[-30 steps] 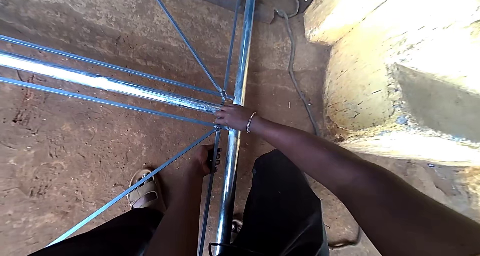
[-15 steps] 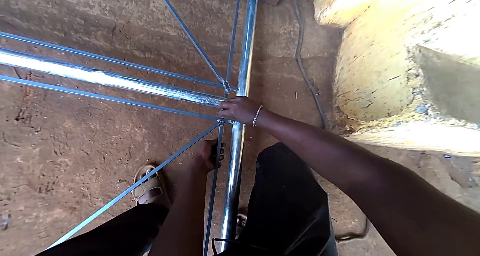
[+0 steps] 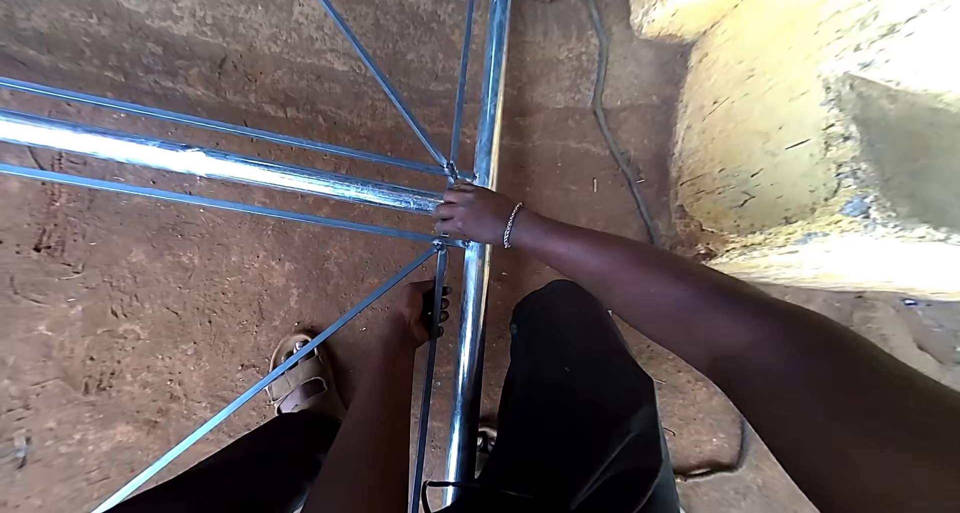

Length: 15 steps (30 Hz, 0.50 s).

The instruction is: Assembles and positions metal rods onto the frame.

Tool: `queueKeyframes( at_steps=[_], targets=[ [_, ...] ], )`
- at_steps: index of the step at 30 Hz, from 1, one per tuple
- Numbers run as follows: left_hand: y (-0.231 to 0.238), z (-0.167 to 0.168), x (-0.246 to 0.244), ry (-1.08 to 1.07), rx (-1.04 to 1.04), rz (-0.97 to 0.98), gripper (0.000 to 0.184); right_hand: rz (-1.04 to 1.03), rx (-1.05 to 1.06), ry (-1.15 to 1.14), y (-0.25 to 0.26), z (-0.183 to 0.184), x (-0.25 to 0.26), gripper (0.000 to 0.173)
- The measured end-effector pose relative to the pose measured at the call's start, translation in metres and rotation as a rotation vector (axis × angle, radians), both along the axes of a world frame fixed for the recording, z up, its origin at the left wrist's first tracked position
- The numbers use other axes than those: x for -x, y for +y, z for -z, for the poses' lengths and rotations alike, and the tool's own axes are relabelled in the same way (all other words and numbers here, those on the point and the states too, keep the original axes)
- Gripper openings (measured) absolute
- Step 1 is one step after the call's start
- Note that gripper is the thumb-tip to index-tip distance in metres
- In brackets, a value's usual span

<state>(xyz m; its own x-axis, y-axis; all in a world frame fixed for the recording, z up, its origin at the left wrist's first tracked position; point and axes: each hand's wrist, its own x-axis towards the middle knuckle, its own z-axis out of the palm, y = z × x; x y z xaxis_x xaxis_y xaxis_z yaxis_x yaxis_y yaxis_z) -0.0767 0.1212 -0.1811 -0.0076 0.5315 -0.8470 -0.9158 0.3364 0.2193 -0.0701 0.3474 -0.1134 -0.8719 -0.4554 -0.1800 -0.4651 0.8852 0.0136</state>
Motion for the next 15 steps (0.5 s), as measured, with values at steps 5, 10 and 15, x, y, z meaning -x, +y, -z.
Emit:
queueKeyframes(
  at_steps=[5,10,15],
  targets=[
    [-0.0002,0.0002,0.0005,-0.006,-0.002,0.005,0.044,0.001,-0.045,-0.059,-0.0035,-0.0018,-0.0014,0.020],
    [0.0001,0.0024,0.0003,-0.016,0.000,0.005,0.044,-0.015,-0.054,-0.052,-0.0013,0.0019,-0.0016,0.021],
    [-0.0004,0.0019,-0.0005,-0.018,0.002,-0.005,0.044,-0.086,-0.108,-0.074,-0.0001,0.0002,0.0031,0.021]
  ],
)
